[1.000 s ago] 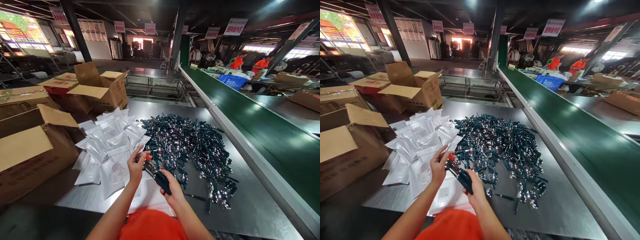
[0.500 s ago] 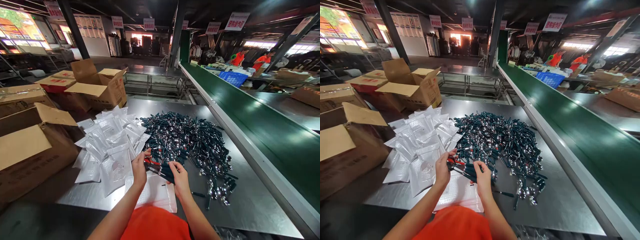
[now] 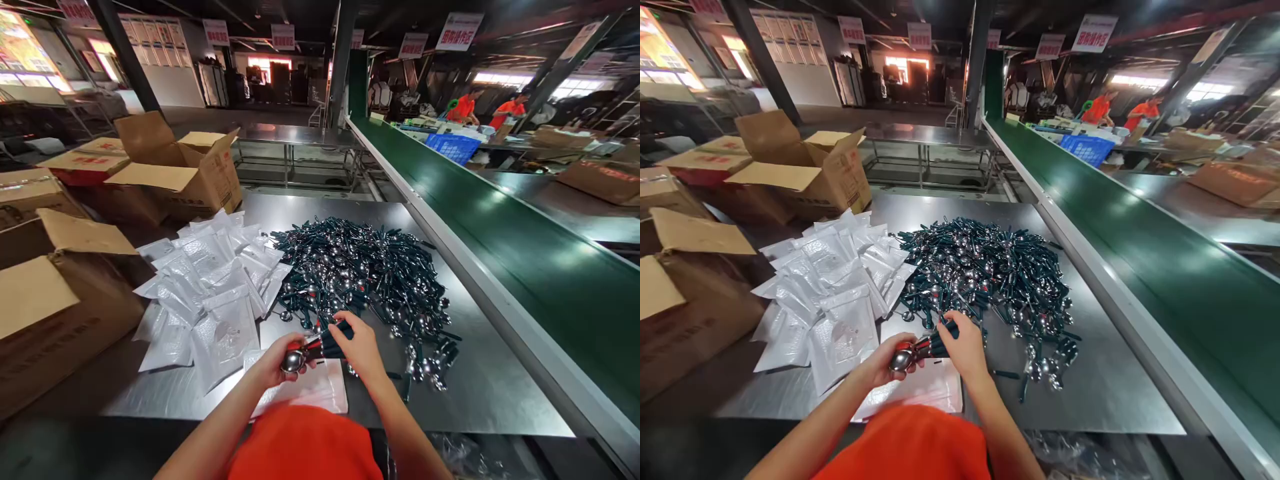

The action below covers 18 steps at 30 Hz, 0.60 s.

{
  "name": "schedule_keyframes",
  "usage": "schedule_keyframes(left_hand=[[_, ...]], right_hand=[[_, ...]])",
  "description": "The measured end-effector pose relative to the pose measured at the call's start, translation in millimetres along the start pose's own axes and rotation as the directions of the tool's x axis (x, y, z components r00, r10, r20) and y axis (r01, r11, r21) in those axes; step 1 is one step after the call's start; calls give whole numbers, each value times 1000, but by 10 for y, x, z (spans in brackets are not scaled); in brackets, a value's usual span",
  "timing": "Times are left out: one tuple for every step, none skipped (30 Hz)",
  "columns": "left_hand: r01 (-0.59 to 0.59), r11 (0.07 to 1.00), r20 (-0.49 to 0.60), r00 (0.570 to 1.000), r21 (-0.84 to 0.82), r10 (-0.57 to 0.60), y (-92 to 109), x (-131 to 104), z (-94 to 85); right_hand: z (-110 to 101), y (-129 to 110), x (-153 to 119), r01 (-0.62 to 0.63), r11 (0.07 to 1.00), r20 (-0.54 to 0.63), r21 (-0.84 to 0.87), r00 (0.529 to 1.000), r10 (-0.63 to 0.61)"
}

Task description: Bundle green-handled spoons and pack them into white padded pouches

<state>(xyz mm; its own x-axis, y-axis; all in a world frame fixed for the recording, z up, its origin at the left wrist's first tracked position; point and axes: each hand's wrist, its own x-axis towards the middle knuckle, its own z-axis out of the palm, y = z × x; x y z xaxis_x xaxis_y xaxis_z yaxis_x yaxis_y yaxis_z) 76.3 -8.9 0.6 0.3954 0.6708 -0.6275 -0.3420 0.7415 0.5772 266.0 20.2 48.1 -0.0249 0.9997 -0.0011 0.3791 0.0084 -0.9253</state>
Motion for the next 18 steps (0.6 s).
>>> schedule_keyframes(left_hand=[[53,999,37,998,6,-53,-25,-5,-4],[96,995,69,993,17,-97,-55,-11,-6],[132,991,92,987,31,-135,-90,-15,-8],[156,987,105,982,42,-160,-126,-16,-11],[167,985,106,979,52,-172,-161,-13,-18],[159,986,93,982,43,-163,-193,-6,-28],[147,989,71,987,2,-147,-219,3,-42],[130,989,43,991,-65,-128,-237,11,-60],[112,983,14,994,-144,-111,-249,17,-81],[96,970,-9,995,-222,-101,-254,20,-104],[83,954,-25,995,-287,-95,-255,18,-128],[69,940,-34,996,-335,-85,-253,11,-153],[56,932,-35,997,-359,-73,-252,3,-177],[37,926,-40,998,-375,-56,-254,-7,-201],[20,919,-48,998,-393,-42,-261,-15,-225],[7,911,-58,998,-412,-34,-272,-21,-248],[-1,904,-66,997,-427,-31,-288,-24,-270],[-2,899,-69,997,-437,-32,-308,-22,-292]], right_hand=[[12,-2,-19,43,999,-1,-23,999,-43],[21,-7,-35,77,996,5,-42,997,-77],[24,-12,-47,102,993,19,-57,995,-101],[21,-12,-51,125,990,38,-66,992,-123],[8,-4,-46,130,989,52,-71,991,-126],[-19,20,-30,111,991,53,-74,993,-107],[-64,63,-4,71,994,34,-78,997,-69],[-129,130,30,14,996,-1,-86,1000,-14],[-215,223,66,-58,993,-53,-99,997,53],[-320,342,98,-139,983,-117,-119,985,125],[-435,483,120,-218,965,-181,-147,965,190],[-553,642,123,-302,935,-246,-184,936,254],[-661,811,102,-398,889,-311,-226,895,322],[-750,984,56,-493,828,-362,-268,848,387],[-813,1155,-15,-586,753,-409,-298,792,454],[-845,1317,-106,-663,678,-446,-317,735,511],[-848,1467,-208,-721,610,-474,-329,685,553],[-828,1604,-314,-765,550,-498,-334,639,587]])
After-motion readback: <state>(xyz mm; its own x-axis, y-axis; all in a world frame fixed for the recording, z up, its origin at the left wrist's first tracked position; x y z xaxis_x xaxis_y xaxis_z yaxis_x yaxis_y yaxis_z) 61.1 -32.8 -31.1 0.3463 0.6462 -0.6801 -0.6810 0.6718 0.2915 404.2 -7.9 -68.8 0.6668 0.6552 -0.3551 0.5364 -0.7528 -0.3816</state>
